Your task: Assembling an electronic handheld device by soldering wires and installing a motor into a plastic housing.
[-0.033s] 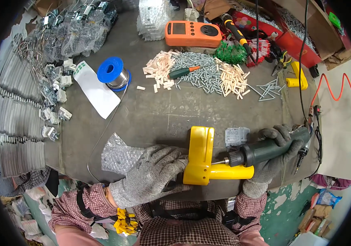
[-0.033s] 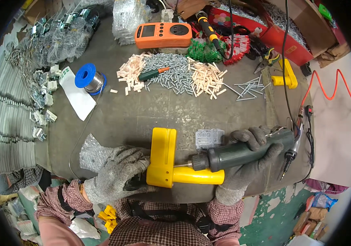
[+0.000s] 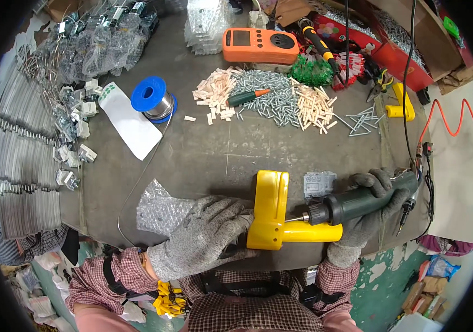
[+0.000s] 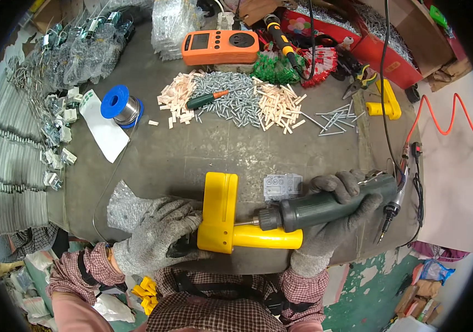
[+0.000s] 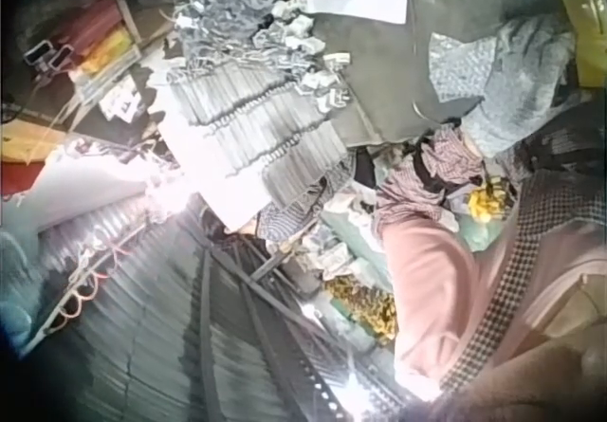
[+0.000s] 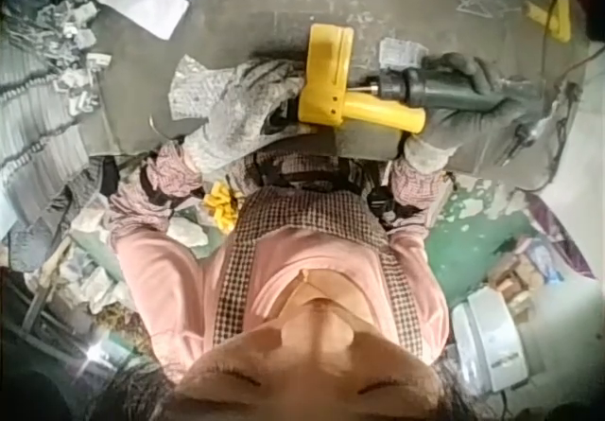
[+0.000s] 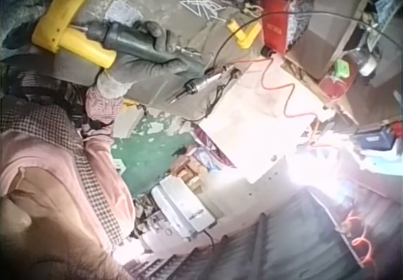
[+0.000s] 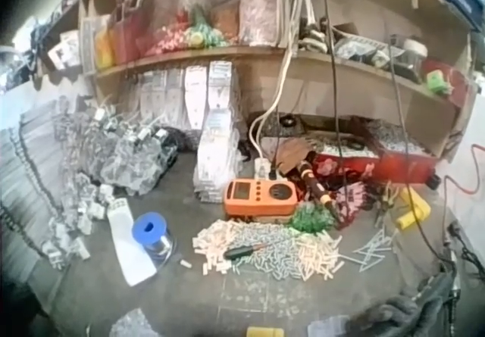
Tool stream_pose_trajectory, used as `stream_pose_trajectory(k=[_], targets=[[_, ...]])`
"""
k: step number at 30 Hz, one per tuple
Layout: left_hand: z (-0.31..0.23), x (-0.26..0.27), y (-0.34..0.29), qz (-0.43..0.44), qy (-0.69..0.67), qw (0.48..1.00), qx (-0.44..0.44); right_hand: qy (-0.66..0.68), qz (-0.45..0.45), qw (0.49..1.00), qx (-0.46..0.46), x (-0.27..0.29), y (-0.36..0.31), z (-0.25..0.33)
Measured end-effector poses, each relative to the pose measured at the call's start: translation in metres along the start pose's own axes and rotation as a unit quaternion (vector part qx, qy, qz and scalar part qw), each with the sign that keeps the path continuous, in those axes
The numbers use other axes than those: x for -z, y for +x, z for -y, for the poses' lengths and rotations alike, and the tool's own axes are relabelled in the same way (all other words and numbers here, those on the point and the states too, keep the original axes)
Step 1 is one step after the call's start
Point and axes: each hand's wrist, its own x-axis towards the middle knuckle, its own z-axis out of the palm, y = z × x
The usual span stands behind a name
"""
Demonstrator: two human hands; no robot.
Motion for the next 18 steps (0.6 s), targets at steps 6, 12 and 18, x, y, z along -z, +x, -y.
stream_pose_trajectory(k=[6, 12, 18], targets=[[0.0012, 0.0003, -0.0011, 0.004, 0.009, 1.000, -0.007, 0.020, 0.007, 1.000, -0.008, 0.0012, 0.0016, 0.0008], [-0.0001, 0.0032, 0.0026, 0.011, -0.004, 1.000, -0.017, -0.004, 0.004, 1.000, -0.001, -0.0021, 0.0004, -0.0039], [-0.0007, 0.0049, 0.0026, 0.001, 0.019, 1.000, -0.025, -0.017, 0.013, 1.000, -0.003, -0.0006, 0.0024, -0.0042]])
